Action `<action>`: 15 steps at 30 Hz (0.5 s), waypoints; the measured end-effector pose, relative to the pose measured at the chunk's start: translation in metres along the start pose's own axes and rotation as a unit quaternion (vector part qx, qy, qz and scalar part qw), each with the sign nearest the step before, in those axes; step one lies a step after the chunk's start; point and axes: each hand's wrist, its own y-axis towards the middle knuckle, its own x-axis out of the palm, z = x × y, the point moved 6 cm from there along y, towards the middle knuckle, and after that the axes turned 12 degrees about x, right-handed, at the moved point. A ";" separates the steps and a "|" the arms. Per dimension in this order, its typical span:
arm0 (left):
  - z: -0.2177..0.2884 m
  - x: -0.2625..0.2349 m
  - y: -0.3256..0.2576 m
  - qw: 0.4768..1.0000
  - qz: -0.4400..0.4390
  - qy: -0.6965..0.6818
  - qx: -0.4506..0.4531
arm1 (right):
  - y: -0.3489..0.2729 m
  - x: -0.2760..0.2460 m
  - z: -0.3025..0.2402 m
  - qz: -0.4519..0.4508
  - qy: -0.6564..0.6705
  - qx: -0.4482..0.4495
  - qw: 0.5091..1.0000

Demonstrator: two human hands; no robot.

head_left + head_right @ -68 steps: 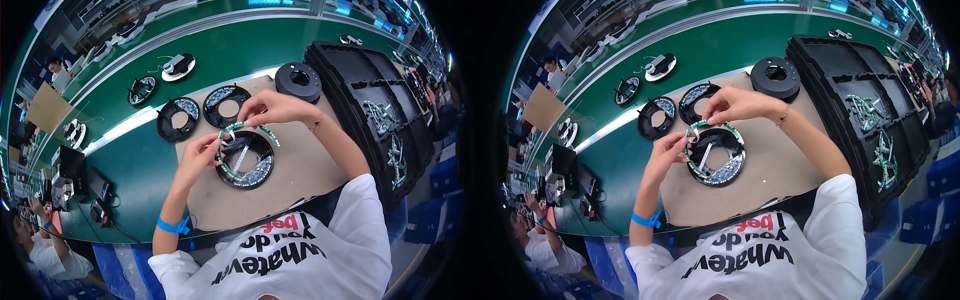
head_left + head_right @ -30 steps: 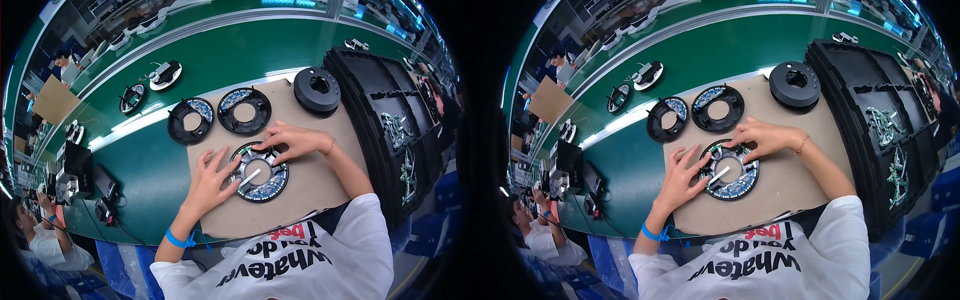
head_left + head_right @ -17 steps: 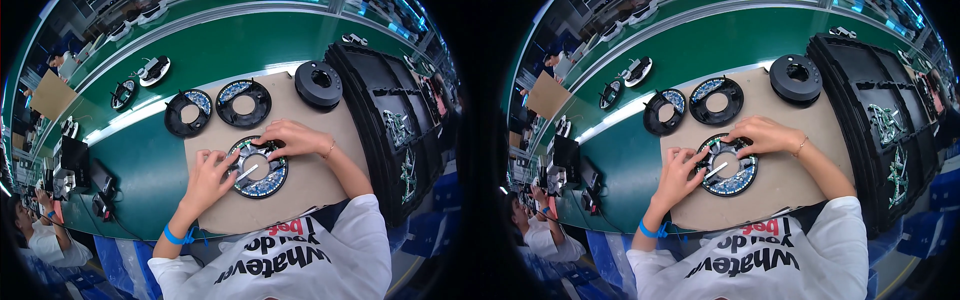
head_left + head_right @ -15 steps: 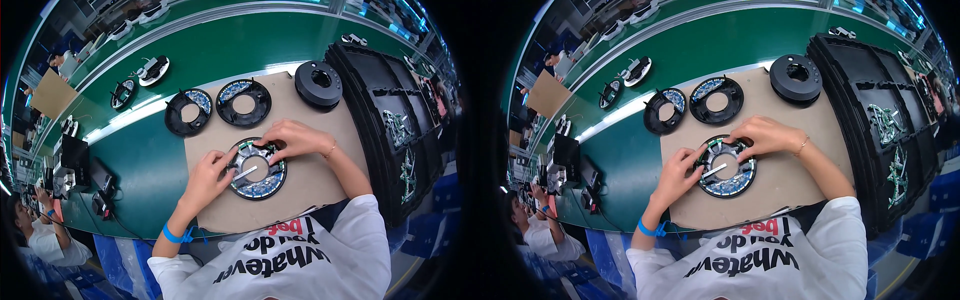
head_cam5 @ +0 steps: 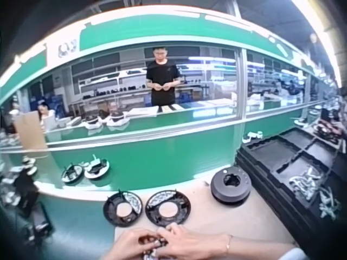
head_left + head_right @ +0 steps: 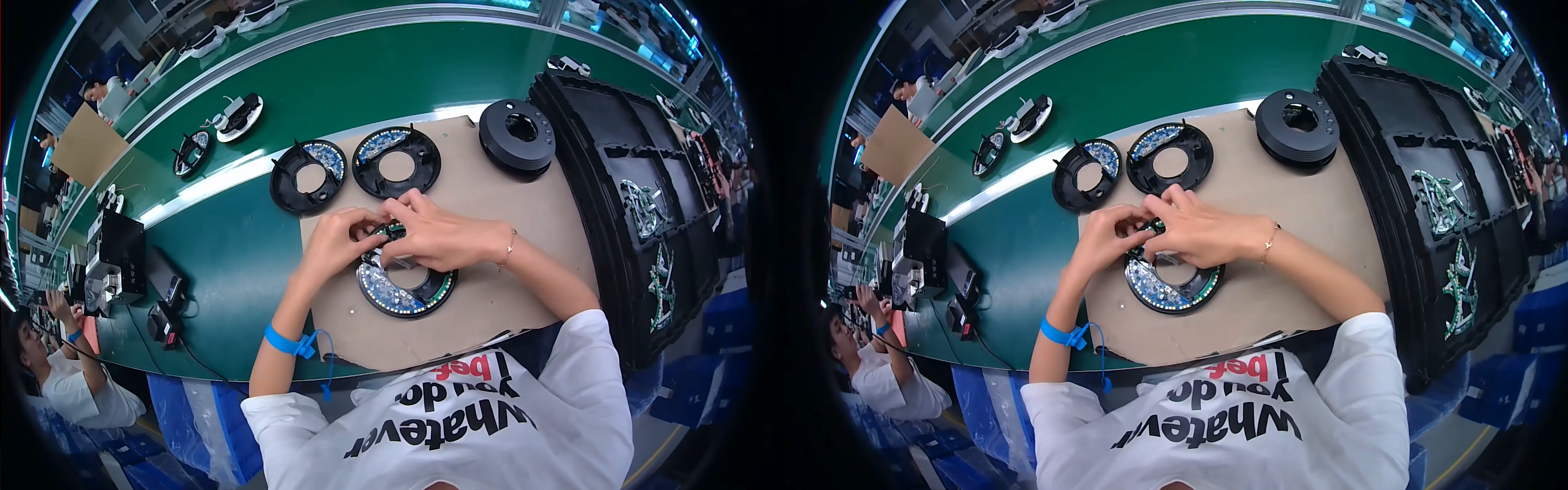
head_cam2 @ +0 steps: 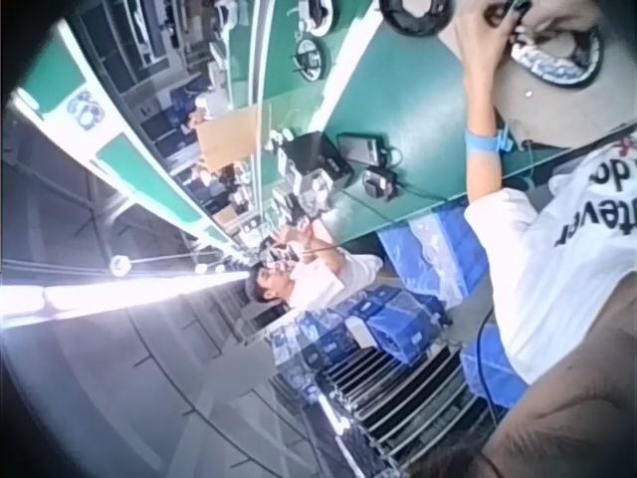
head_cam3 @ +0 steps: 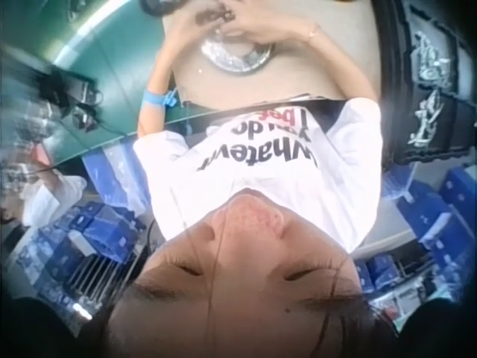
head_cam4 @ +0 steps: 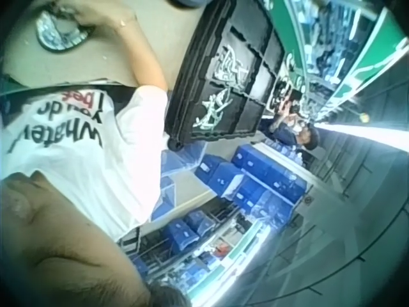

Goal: The person assembles LED light fixtures by hand, attaching LED strips and wires to circular frames on an assembly line.

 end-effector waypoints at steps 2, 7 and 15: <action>-0.006 0.000 -0.004 1.000 0.002 0.010 -0.018 | 0.007 0.000 -0.003 0.015 -0.032 -0.020 0.999; -0.015 -0.002 -0.011 0.999 0.012 0.000 -0.033 | 0.017 -0.004 -0.007 0.110 -0.010 -0.073 0.991; -0.011 -0.014 -0.025 0.996 0.087 -0.020 -0.016 | 0.020 0.011 0.004 0.121 0.203 -0.091 0.967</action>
